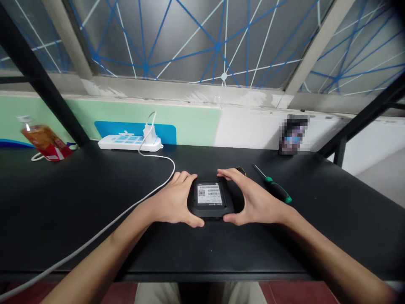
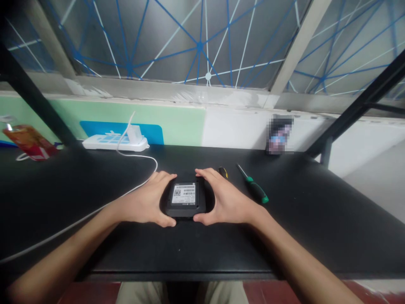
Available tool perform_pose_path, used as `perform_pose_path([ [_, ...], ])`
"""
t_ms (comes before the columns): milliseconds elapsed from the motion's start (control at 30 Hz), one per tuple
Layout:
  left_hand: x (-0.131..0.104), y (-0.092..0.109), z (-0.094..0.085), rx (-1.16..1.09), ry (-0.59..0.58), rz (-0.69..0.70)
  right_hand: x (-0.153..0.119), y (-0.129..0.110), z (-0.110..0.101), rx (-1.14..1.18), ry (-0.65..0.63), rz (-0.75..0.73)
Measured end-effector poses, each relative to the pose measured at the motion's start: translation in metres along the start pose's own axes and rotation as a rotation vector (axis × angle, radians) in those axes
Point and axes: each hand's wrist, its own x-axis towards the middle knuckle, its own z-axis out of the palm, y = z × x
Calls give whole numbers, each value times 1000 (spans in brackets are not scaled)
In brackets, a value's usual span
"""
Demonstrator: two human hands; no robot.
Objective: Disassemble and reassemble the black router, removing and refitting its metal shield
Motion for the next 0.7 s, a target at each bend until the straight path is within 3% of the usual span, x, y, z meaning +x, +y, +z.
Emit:
perform_pose_path([
  [333,1,-1,2,2,48,24,-2,-1,0,-96,-94,7],
  [700,-4,-11,1,-75,-5,39,-1,2,10,13,36,21],
])
